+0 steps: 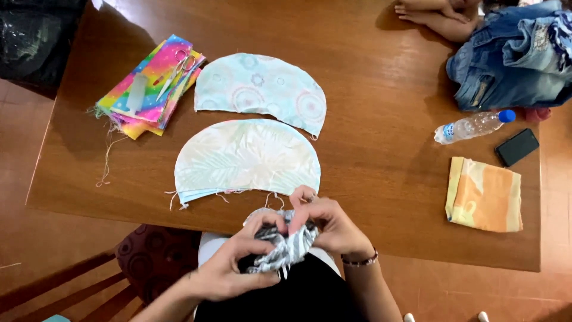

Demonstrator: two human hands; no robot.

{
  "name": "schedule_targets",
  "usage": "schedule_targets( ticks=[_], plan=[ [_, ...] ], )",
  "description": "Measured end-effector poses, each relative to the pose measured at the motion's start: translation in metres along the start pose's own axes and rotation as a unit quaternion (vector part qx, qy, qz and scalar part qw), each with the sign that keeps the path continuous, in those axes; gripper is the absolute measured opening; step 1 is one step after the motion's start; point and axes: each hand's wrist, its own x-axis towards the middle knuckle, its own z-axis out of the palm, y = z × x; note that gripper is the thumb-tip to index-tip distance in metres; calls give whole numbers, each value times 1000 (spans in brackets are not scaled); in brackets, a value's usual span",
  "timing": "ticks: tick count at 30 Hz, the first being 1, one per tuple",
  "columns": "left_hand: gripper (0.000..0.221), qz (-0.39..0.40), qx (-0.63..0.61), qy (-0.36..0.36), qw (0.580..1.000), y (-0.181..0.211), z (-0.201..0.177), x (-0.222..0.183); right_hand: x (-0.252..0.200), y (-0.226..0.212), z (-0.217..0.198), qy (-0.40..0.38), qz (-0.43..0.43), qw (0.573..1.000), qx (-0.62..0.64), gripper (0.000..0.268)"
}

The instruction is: Unfolding, smoothing, and arranging fabric pattern pieces on a wooden table.

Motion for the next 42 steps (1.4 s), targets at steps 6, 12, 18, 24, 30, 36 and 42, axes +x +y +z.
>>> schedule_targets(
  ticks=[6,12,18,24,30,36,42],
  plan=[
    [32,-86,-102,-86,987,2,-20,17,15,28,-7,-21,-2,997,81,22],
    [22,-31,-259,86,961,-14,-12,37,47,49,-21,135,-9,985,109,43],
    [14,-49,-246,75,965,-28,-8,31,42,44,-12,154,-61,982,86,24],
    [11,-69,-236,181,952,-29,-5,34,48,26,7,242,-1,970,-2,29],
    [17,-226,-307,335,862,-53,-6,28,52,11,19,300,71,951,-10,44],
    [10,-144,-219,395,881,-45,4,35,59,2,28,320,71,944,-34,48],
    [26,-130,-213,480,841,-45,16,39,61,4,37,327,69,942,-38,46]
  ],
)
